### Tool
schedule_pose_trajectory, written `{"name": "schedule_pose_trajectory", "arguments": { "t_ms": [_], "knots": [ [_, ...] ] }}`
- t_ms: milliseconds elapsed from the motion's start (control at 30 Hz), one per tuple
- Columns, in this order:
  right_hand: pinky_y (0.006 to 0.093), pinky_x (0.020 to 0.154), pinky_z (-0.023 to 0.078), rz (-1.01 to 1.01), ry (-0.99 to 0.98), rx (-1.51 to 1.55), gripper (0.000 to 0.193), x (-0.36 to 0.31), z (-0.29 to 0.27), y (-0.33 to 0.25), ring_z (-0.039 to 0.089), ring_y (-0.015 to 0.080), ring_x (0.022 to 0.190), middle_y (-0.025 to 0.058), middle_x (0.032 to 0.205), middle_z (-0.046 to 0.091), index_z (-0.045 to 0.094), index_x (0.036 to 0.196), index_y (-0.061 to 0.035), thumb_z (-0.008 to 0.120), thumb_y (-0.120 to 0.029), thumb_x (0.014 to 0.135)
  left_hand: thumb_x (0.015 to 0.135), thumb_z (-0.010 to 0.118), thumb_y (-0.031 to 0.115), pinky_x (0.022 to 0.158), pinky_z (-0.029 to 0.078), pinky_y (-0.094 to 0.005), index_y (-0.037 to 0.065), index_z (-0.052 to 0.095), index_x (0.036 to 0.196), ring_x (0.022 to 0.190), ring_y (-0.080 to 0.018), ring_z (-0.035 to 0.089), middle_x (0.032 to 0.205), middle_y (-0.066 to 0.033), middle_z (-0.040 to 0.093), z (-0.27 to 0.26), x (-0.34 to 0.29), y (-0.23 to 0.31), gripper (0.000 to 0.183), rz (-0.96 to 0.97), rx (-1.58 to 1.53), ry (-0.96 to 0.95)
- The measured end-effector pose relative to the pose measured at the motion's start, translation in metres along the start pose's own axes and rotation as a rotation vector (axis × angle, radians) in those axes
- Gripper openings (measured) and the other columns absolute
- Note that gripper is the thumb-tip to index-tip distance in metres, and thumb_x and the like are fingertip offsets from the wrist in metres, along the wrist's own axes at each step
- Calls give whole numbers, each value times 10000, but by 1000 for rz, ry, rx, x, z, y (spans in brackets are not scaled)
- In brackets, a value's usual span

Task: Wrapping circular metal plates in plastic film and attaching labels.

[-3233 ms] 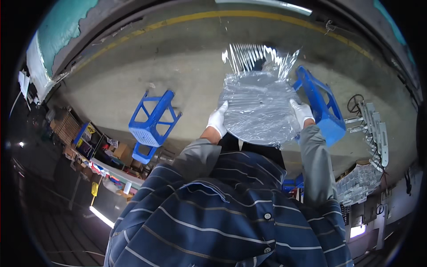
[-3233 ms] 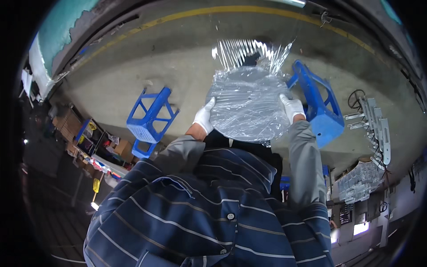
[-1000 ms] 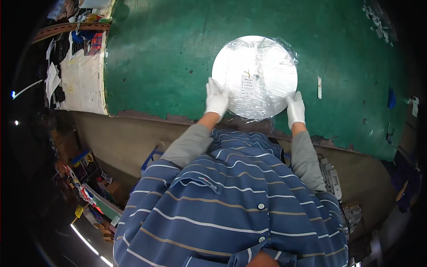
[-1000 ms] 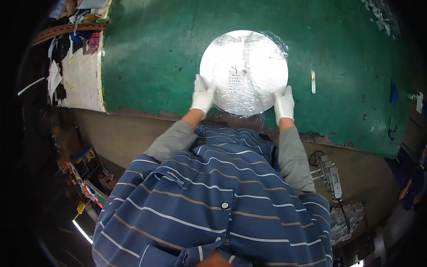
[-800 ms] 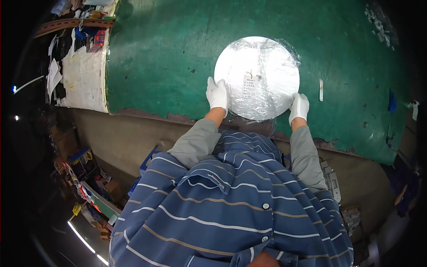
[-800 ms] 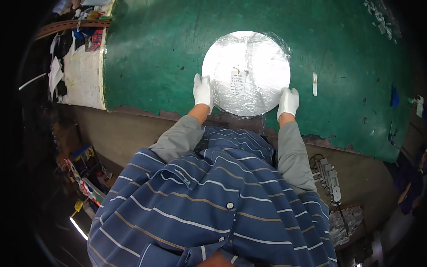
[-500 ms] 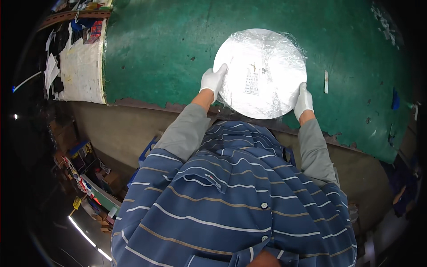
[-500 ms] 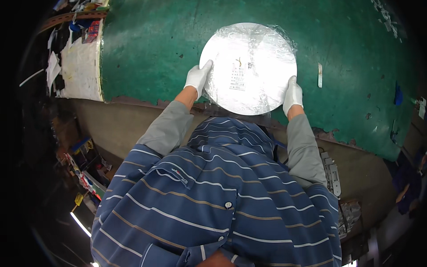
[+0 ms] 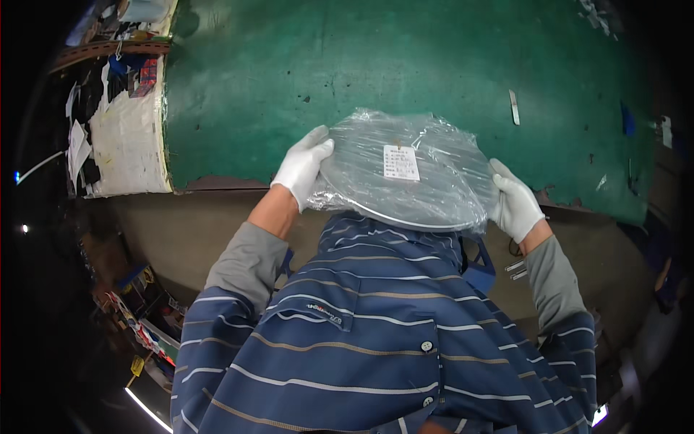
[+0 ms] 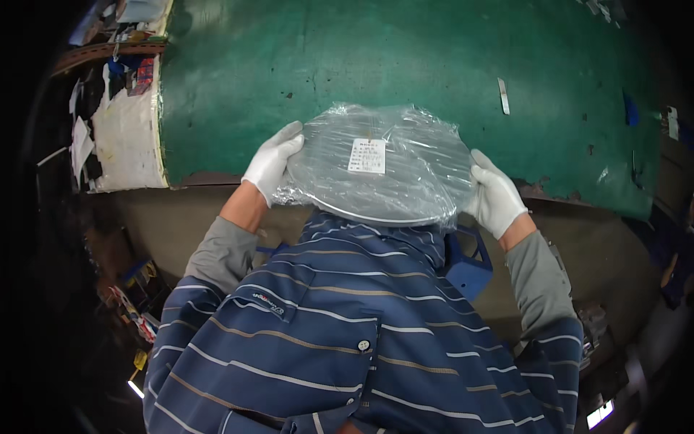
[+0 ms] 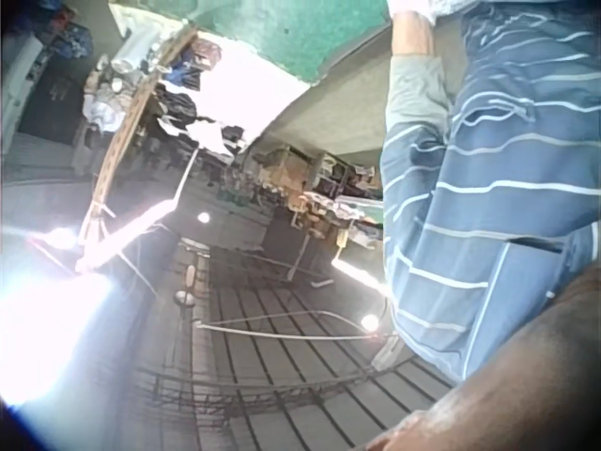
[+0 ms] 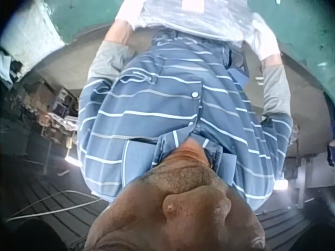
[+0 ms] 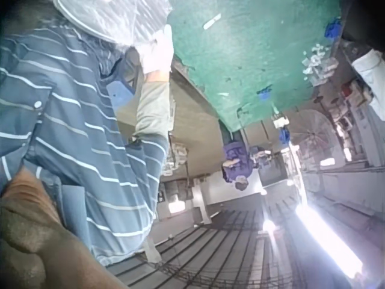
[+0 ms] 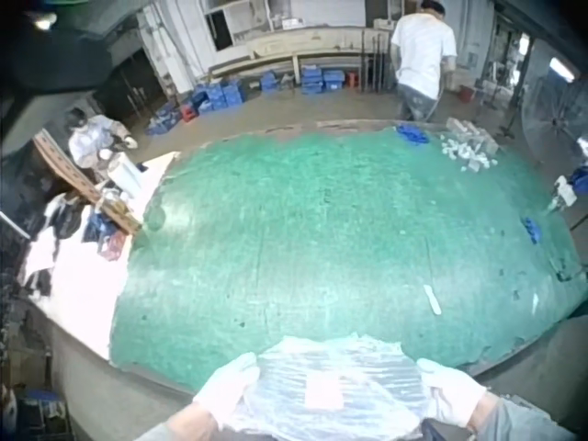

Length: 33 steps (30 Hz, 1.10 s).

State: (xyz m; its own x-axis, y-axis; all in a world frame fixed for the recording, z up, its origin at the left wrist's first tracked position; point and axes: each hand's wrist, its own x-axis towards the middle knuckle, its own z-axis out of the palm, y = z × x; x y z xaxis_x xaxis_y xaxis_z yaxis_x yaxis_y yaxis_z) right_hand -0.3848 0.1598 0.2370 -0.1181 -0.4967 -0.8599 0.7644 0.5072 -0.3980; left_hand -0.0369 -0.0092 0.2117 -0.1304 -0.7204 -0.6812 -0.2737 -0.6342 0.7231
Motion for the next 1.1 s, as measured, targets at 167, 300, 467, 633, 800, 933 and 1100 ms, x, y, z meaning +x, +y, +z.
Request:
{"name": "schedule_pose_trajectory", "arguments": {
  "t_ms": [167,300,467,633,800,933,1100],
  "knots": [
    [354,980,500,-88,-361,6,397,16,-25,-1,635,244,1160,174,1324,628,512,1388,40,475,-123,1028,977,603,110,943,525,-316,-78,483,1404,1174,-257,606,1358,-227,557,14,2,19,482,-87,-301,-17],
    [325,880,514,-318,-290,128,361,15,17,-9,654,200,976,155,1237,656,554,1310,42,497,-186,1037,965,601,88,844,544,-314,-69,545,1333,1031,-238,649,1220,-196,633,28,24,35,404,-26,-418,53],
    [300,769,526,-390,-301,209,300,29,21,-11,651,180,835,141,1128,687,614,1200,40,533,-194,1030,936,600,60,697,526,-326,-41,627,1186,825,-206,635,1024,-134,674,42,40,46,271,37,-363,-26],
    [256,622,507,-375,-1,155,179,27,45,2,638,153,728,113,959,710,671,1050,33,616,-124,984,938,593,73,608,481,-302,-29,655,1101,698,-154,578,890,-88,665,27,37,51,202,32,-309,-29],
    [241,631,530,-510,112,-397,189,-46,47,38,611,128,623,91,922,706,668,1053,32,587,-132,1003,950,588,115,616,471,-273,-34,661,1111,698,-139,572,889,-82,668,-9,-7,40,230,17,-224,-60],
    [268,680,571,-300,-78,45,197,-55,38,33,646,142,676,113,947,708,662,1073,26,564,-136,1019,981,582,161,622,477,-233,-25,678,1110,684,-124,593,914,-62,696,8,-42,25,246,181,-126,-91],
    [329,709,593,-222,-267,416,245,-36,40,20,696,184,748,170,959,719,634,1105,75,578,-144,1013,899,662,167,750,497,-242,-34,696,1061,832,-140,623,978,-120,719,48,-60,20,260,577,-96,155]
  ]
}}
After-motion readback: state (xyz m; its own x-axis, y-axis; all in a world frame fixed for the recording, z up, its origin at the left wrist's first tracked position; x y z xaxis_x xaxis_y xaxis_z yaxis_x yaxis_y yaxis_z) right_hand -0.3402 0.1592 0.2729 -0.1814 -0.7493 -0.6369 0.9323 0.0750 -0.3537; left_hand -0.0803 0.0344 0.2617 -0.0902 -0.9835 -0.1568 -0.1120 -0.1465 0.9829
